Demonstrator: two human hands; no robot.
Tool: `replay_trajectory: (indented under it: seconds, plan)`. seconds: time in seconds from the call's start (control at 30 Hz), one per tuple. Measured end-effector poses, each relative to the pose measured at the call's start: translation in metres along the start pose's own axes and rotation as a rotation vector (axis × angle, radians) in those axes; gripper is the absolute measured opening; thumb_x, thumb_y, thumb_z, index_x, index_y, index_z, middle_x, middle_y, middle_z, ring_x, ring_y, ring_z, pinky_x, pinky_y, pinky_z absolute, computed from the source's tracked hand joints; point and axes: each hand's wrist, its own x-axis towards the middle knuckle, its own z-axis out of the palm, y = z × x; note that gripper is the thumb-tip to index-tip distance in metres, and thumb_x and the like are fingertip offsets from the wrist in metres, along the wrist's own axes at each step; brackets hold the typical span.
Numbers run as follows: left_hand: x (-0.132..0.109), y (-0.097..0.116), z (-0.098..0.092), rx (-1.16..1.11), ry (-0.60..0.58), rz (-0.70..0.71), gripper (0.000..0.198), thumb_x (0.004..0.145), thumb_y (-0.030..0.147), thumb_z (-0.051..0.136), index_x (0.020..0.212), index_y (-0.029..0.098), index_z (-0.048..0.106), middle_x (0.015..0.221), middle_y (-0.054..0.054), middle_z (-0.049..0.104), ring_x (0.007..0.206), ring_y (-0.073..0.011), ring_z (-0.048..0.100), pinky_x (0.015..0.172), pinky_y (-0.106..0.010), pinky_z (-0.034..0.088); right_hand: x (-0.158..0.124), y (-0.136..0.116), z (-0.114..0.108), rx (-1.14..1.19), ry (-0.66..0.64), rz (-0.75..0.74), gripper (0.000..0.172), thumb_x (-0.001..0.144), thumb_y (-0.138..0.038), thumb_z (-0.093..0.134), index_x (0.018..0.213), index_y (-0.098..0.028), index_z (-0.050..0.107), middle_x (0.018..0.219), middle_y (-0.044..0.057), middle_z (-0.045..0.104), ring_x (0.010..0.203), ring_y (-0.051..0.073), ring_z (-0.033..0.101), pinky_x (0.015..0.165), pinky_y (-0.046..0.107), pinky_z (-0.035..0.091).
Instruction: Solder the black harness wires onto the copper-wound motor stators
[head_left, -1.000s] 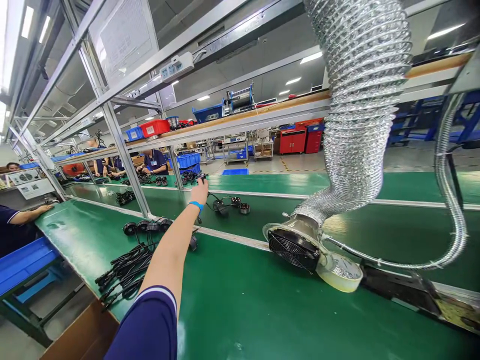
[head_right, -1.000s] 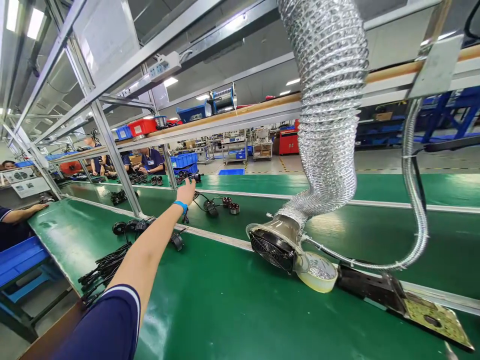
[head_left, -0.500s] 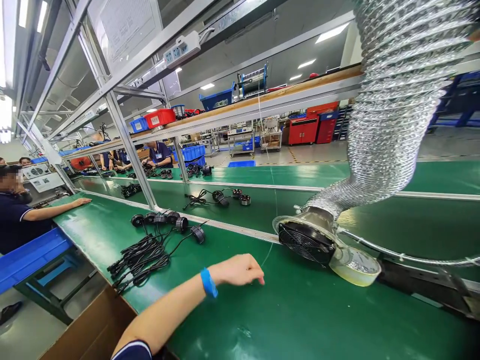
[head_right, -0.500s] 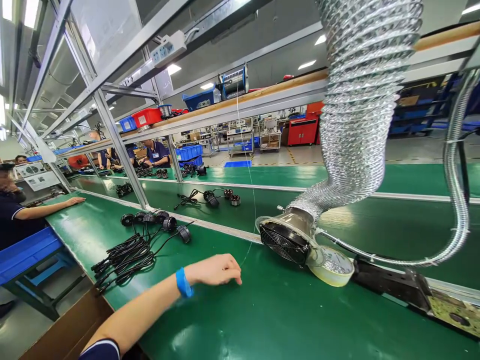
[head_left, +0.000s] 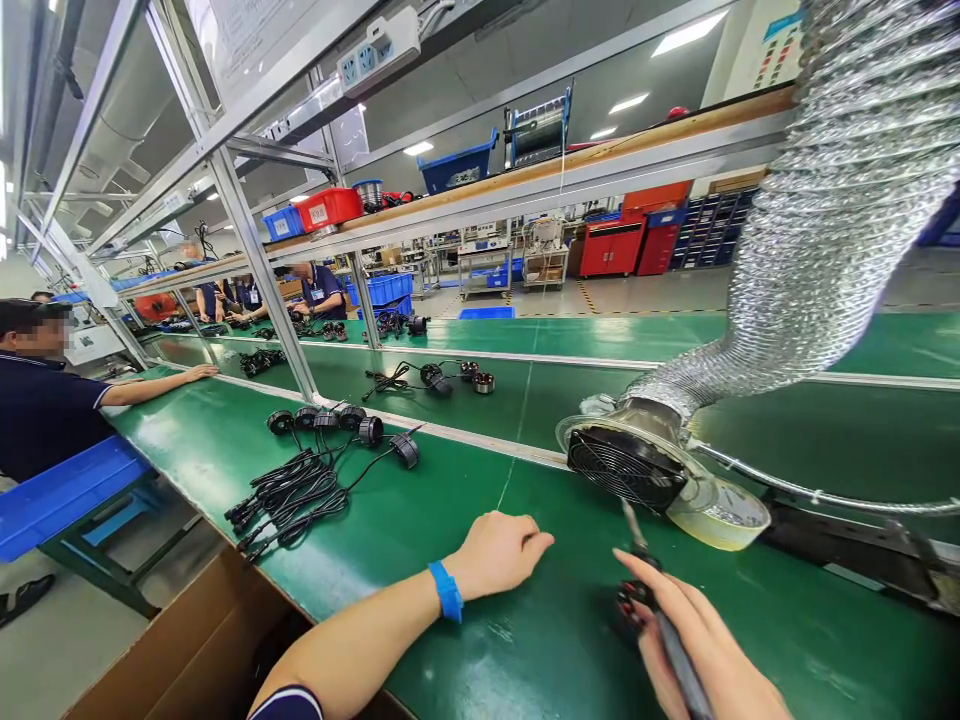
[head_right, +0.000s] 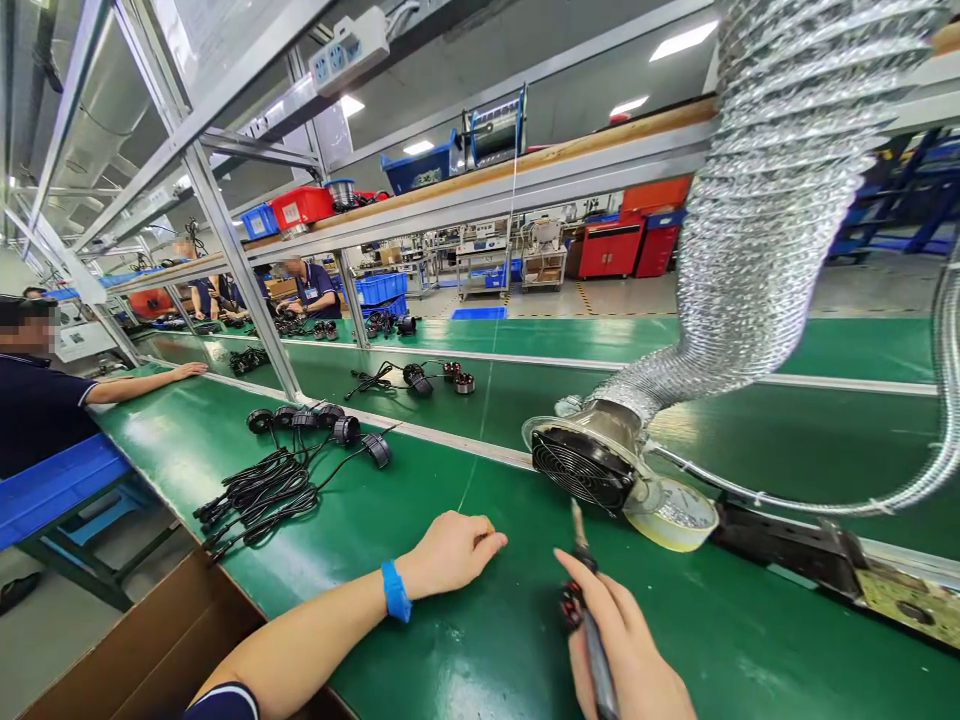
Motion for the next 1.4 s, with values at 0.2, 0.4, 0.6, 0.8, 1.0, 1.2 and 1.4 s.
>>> replay_trajectory:
  seconds: [0.2,0.4,0.6,0.8,1.0,1.2,1.4]
  plan:
    - [0.001,-0.017,-0.003,-0.552,-0.226,-0.073,0.054,0.082,0.065,0.057,0.069,0.014,0.066,0.058,0.0,0.059,0.059,-0.0127,0.056,0.058,-0.023,0.039,0.043,-0.025,0.045,0.261,0.07,-0.105,0.037,0.096,-0.022,0.036,0.13,-0.03,0.049,0.11,0.009,0.064,0.078,0.018,0.072,0.071,0.029,0.061]
    - [0.005,-0.022,-0.013,-0.571,-0.267,-0.061,0.041,0.077,0.052,0.068,0.062,0.014,0.065,0.059,0.001,0.062,0.055,-0.0097,0.046,0.055,-0.024,0.031,0.06,-0.025,0.012,0.252,-0.103,-0.072,0.031,0.097,-0.028,0.048,0.127,-0.027,0.052,0.112,0.008,0.068,0.095,0.019,0.072,0.085,0.029,0.058]
    - [0.005,-0.014,-0.003,-0.628,-0.172,-0.169,0.036,0.076,0.049,0.07,0.068,0.014,0.069,0.06,0.0,0.064,0.056,-0.0105,0.05,0.057,-0.023,0.036,0.058,-0.004,0.008,0.185,-0.195,-0.072,0.035,0.094,-0.037,0.054,0.127,-0.025,0.057,0.124,0.009,0.067,0.108,0.023,0.069,0.089,0.03,0.058]
    - [0.004,-0.021,-0.008,-0.785,-0.302,-0.175,0.037,0.076,0.051,0.073,0.075,0.014,0.073,0.06,0.0,0.064,0.064,-0.0124,0.055,0.064,-0.024,0.039,0.05,0.015,0.019,0.173,-0.137,-0.065,0.04,0.091,-0.045,0.057,0.127,-0.028,0.057,0.124,0.007,0.069,0.108,0.026,0.069,0.087,0.033,0.06]
    - [0.006,-0.034,-0.028,-0.888,-0.591,-0.091,0.03,0.081,0.043,0.07,0.089,0.014,0.075,0.07,0.001,0.065,0.052,-0.0059,0.039,0.051,-0.023,0.026,0.05,0.023,0.012,0.271,-0.208,0.027,0.043,0.091,-0.047,0.057,0.13,-0.028,0.055,0.128,0.007,0.067,0.108,0.026,0.069,0.091,0.035,0.059]
    - [0.01,-0.044,-0.037,-0.951,-0.729,-0.112,0.041,0.078,0.047,0.075,0.095,0.01,0.075,0.068,-0.001,0.065,0.044,-0.0031,0.029,0.043,-0.026,0.012,0.052,0.019,0.004,0.45,-0.371,0.129,0.056,0.09,-0.047,0.063,0.14,-0.029,0.046,0.139,0.009,0.059,0.127,0.028,0.057,0.11,0.045,0.045]
    - [0.009,-0.029,-0.02,-1.14,-0.594,-0.205,0.042,0.073,0.047,0.079,0.084,0.007,0.073,0.062,-0.002,0.062,0.038,-0.0003,0.023,0.042,-0.026,0.007,0.052,0.015,0.003,0.591,-0.398,0.164,0.058,0.09,-0.047,0.064,0.141,-0.029,0.044,0.14,0.009,0.058,0.128,0.028,0.056,0.11,0.045,0.045]
